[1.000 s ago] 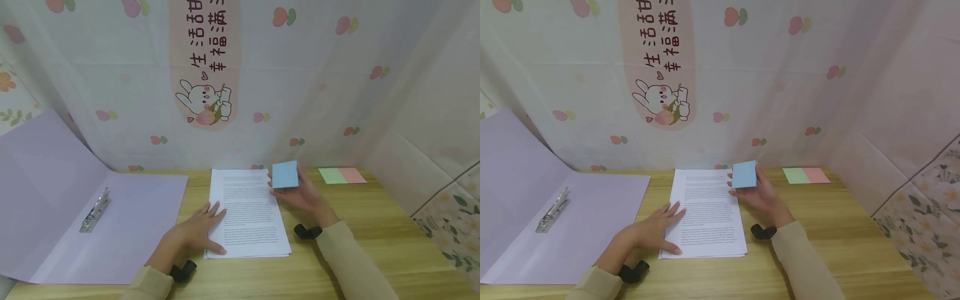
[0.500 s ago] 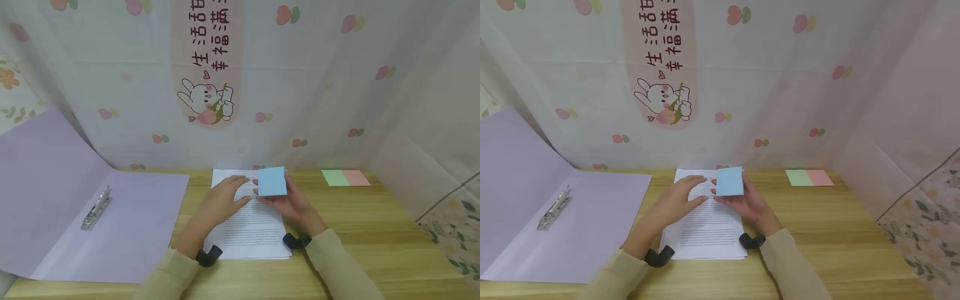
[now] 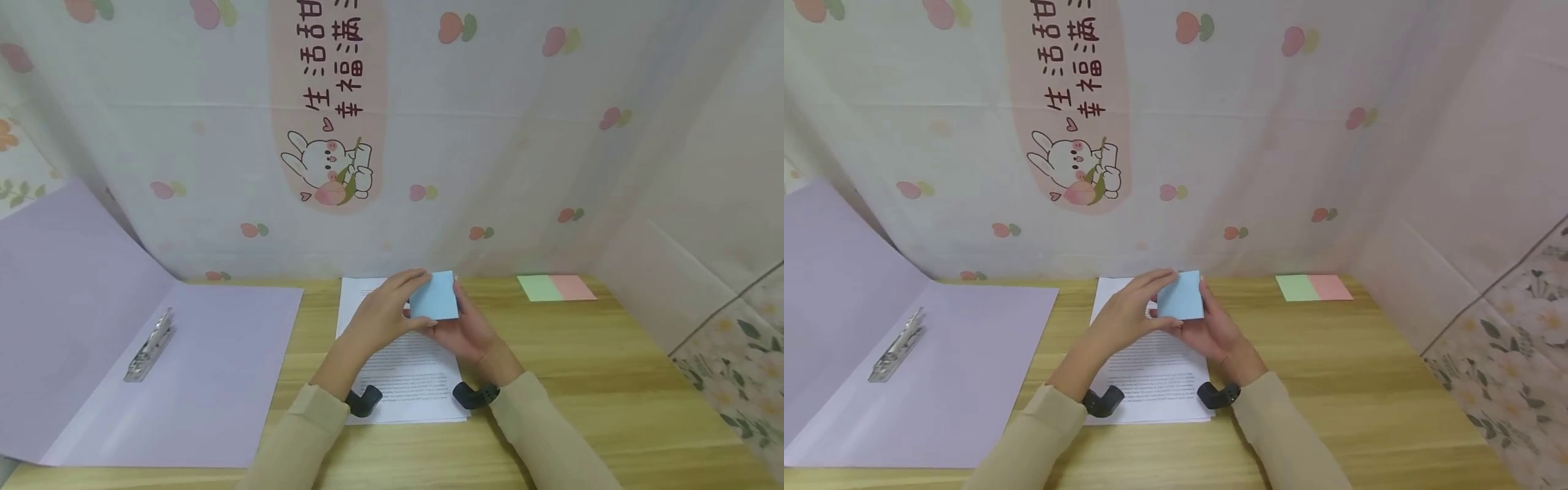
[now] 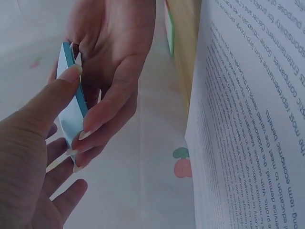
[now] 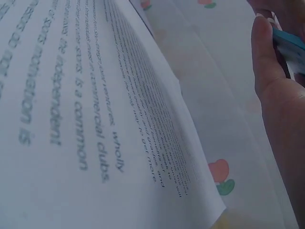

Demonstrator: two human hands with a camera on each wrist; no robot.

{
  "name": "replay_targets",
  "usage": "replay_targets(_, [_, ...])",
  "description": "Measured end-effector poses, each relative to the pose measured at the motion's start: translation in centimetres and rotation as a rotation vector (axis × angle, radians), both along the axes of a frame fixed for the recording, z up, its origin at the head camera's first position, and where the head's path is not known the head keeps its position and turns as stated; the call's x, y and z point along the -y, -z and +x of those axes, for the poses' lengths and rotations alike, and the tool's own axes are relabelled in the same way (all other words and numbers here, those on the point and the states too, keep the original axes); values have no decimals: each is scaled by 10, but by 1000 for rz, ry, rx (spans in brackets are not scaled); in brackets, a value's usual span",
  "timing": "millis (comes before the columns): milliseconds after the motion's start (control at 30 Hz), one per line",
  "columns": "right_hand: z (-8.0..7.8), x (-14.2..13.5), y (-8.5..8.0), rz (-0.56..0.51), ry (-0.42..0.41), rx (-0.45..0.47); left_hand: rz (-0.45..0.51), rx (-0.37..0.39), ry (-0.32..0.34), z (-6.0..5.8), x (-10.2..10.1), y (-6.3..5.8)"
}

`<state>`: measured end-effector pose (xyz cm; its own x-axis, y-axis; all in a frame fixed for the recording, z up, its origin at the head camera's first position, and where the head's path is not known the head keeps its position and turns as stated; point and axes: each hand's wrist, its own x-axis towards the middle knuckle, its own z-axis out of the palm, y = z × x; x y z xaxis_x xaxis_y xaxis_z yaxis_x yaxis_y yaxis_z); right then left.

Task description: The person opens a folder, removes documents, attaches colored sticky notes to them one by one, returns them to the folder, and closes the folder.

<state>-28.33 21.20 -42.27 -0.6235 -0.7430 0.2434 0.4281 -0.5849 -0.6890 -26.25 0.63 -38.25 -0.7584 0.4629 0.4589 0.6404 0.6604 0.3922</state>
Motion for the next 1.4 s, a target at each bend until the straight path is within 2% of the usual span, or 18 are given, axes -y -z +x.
replay_targets(200, [0,4,3,48,33,9,3,56,29,2,7,3])
replay_targets(300, [0,3,4,54,47,0,17,40,48,1,9,2])
replay_targets(433, [-1,2,4,85,59,-16,40,-28,58,-2,8,2])
replay_targets(600, [-1,3,2,149,73,-19,116,-64,-8,-3,7,1])
replay_targets(700, [-1,2,4,207,77,-40,148,-23,-53,-4,7,1])
replay_targets(767, [-1,2,3,285,95,-66,149,13,-74,-5,7,1])
replay_targets(900, [0,3,0,519,178,-138,160,54,-87,-7,9,0])
replay_targets(967, [0,4,-2,629,244,-170,162,47,-88,-7,9,1])
replay_targets(1067, [0,7,-4,751,368,-163,166,40,-85,-8,9,1])
replay_targets(1233, [-1,10,-8,897,535,-187,196,42,-96,-10,10,0])
replay_targets(1400, [-1,12,-9,993,590,-243,252,76,-128,-12,13,-1])
